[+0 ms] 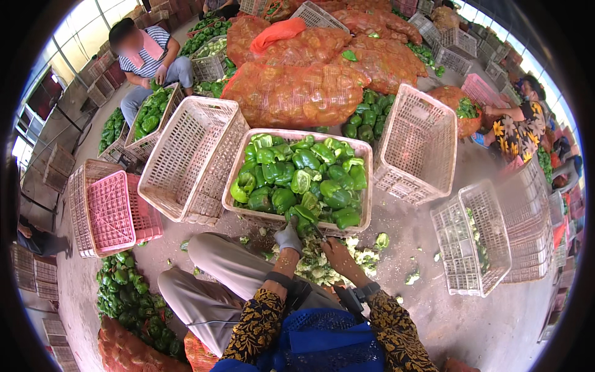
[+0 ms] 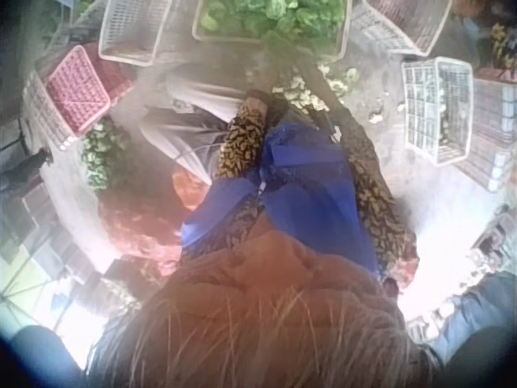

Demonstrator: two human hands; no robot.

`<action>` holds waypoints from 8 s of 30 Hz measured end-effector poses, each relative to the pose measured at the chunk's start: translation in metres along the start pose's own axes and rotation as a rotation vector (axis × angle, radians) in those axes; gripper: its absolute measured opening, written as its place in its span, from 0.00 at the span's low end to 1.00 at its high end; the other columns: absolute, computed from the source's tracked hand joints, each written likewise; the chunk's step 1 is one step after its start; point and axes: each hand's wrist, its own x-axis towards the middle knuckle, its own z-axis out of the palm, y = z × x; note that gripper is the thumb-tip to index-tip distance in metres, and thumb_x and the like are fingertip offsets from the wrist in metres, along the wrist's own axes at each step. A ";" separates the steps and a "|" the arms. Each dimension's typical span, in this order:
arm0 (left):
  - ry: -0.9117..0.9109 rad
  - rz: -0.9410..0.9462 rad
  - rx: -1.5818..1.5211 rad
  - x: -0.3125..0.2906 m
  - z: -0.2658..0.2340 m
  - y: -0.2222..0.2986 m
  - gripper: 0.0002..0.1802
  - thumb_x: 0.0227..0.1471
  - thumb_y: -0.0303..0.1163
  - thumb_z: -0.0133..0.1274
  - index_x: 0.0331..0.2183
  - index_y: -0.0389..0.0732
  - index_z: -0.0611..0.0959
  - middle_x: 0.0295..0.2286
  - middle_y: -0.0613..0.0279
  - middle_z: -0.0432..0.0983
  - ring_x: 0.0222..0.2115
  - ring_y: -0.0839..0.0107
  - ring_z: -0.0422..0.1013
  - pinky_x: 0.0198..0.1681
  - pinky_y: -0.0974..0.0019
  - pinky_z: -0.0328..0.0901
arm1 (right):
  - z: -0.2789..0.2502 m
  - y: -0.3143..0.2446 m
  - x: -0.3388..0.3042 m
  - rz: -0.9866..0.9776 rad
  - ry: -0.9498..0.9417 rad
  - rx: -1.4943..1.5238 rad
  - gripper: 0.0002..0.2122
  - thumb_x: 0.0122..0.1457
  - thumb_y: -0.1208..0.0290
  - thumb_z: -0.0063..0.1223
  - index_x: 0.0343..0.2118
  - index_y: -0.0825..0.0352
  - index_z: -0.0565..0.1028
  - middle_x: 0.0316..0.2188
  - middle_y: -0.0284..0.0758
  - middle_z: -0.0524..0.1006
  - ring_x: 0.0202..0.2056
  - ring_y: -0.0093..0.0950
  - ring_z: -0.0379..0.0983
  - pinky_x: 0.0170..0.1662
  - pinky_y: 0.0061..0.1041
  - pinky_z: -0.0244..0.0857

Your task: The person trims the stems of green bell peppers using a knife, places the trimmed peppers into a basket, and reaches for more peppers from a large mesh bag on the floor.

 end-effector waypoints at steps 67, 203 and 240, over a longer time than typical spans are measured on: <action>-0.723 -0.340 -0.652 -0.020 -0.004 0.039 0.25 0.58 0.51 0.44 0.52 0.48 0.71 0.49 0.61 0.70 0.50 0.62 0.67 0.52 0.56 0.64 | -0.069 -0.043 0.123 0.046 0.184 0.315 0.19 0.53 0.63 0.62 0.46 0.67 0.75 0.25 0.28 0.75 0.23 0.17 0.65 0.25 0.19 0.59; -0.678 -0.046 0.057 -0.043 0.020 0.042 0.10 0.54 0.36 0.56 0.30 0.39 0.77 0.23 0.63 0.75 0.19 0.75 0.69 0.22 0.70 0.66 | -0.063 0.036 -0.047 0.413 0.159 1.093 0.13 0.54 0.67 0.62 0.40 0.62 0.74 0.22 0.21 0.71 0.18 0.13 0.62 0.20 0.14 0.55; -0.541 1.224 1.464 0.067 0.129 0.095 0.32 0.45 0.41 0.57 0.53 0.44 0.69 0.56 0.48 0.58 0.56 0.43 0.55 0.58 0.46 0.52 | -0.042 0.045 0.216 -0.080 0.474 -0.141 0.16 0.55 0.65 0.58 0.46 0.63 0.74 0.45 0.40 0.76 0.50 0.39 0.69 0.58 0.40 0.49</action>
